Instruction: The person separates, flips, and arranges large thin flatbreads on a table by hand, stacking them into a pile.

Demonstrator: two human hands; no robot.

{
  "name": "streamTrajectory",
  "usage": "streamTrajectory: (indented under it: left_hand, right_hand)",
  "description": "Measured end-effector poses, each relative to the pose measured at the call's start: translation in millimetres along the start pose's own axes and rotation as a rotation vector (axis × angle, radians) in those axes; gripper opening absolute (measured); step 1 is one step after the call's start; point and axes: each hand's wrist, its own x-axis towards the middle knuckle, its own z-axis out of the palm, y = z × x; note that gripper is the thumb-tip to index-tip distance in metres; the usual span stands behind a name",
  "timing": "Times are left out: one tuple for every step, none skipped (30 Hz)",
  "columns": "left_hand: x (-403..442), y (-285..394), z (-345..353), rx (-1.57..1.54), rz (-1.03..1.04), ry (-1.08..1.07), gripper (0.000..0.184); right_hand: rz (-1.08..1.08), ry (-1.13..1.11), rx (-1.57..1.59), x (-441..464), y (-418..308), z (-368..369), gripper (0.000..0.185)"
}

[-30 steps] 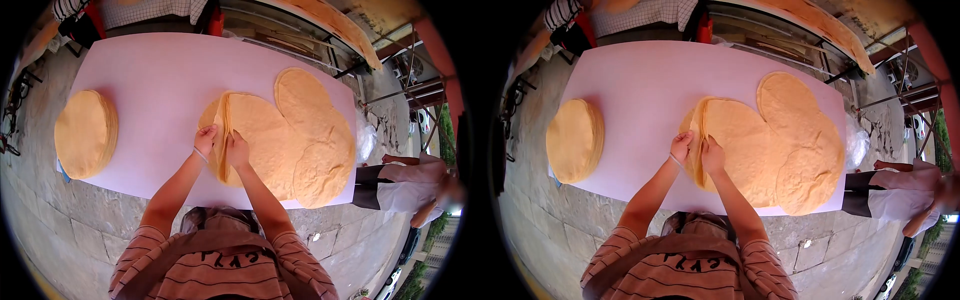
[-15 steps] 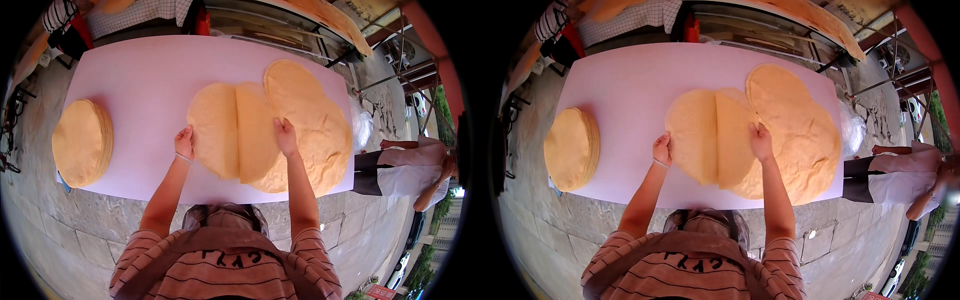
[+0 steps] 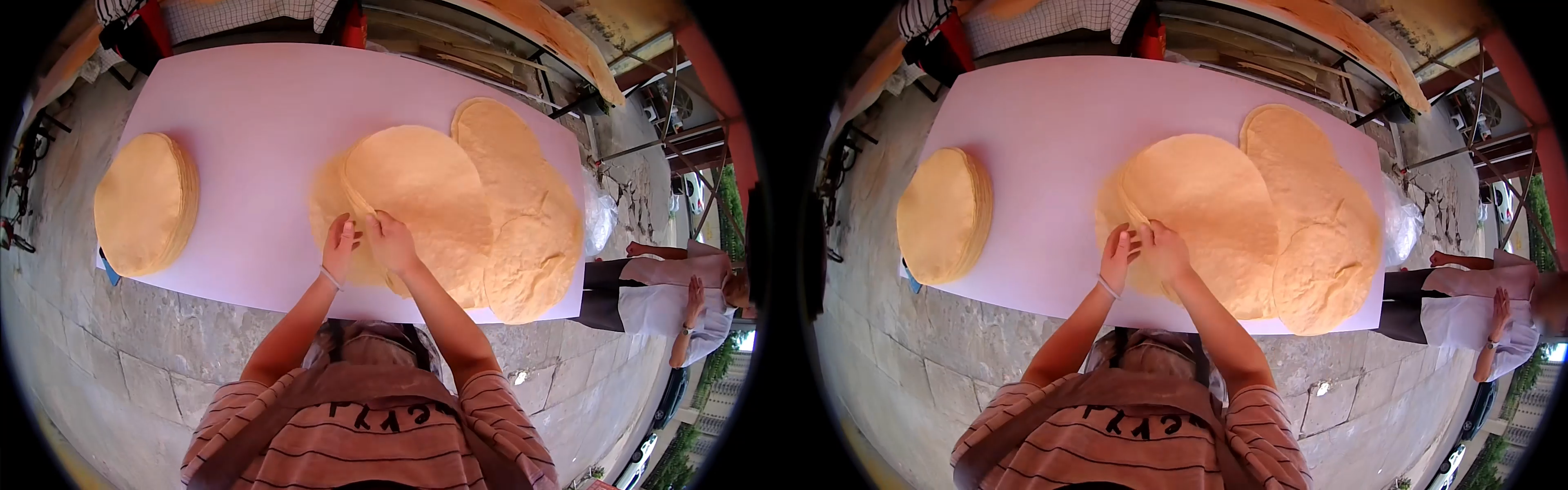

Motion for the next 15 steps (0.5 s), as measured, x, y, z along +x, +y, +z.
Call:
streamTrajectory:
  left_hand:
    - [4,-10,-2,0.056,0.001,0.048,0.046]
    - [11,-29,-6,0.111,-0.002,0.094,0.042]
    - [15,-40,-10,0.163,-0.005,0.14,0.038]
    - [17,-37,-11,0.167,-0.01,0.132,0.035]
    - [16,-34,-15,0.173,-0.022,0.122,0.034]
    - [11,-35,-19,0.181,-0.041,0.115,0.032]
    - [10,-36,-21,0.275,-0.002,0.119,0.031]
    - [13,-34,-20,0.37,0.045,0.119,0.03]
    - [18,-33,-19,0.464,0.094,0.119,0.029]
    - [25,-37,-23,0.444,0.088,0.116,0.03]
    - [34,-41,-30,0.424,0.083,0.112,0.03]
    - [40,-43,-39,0.406,0.076,0.107,0.03]
    - [41,-36,-45,0.498,0.02,0.138,0.029]
    - [40,-24,-50,0.59,-0.035,0.17,0.029]
    - [42,-15,-56,0.68,-0.088,0.199,0.028]
  right_hand:
    - [0.033,0.002,0.098,-2,18,35,0.033]
    - [0.07,0.004,0.194,-4,36,59,0.034]
    - [0.085,-0.011,0.304,-6,48,69,0.034]
    - [0.099,-0.022,0.415,-5,54,74,0.034]
    - [0.119,-0.031,0.526,-6,61,78,0.035]
    - [0.143,-0.069,0.562,-10,64,77,0.033]
    - [0.163,-0.104,0.598,-10,66,73,0.032]
    - [0.177,-0.135,0.635,-7,66,66,0.03]
    - [0.217,-0.117,0.714,-5,70,63,0.03]
    - [0.159,0.006,0.563,-1,75,51,0.031]
    - [0.102,0.129,0.412,3,82,33,0.032]
    - [-0.002,0.335,0.321,3,76,2,0.032]
    - [-0.021,0.373,0.177,12,95,-36,0.032]
    - [-0.075,0.487,0.114,11,88,-81,0.03]
    - [-0.094,0.566,-0.084,8,81,-130,0.028]
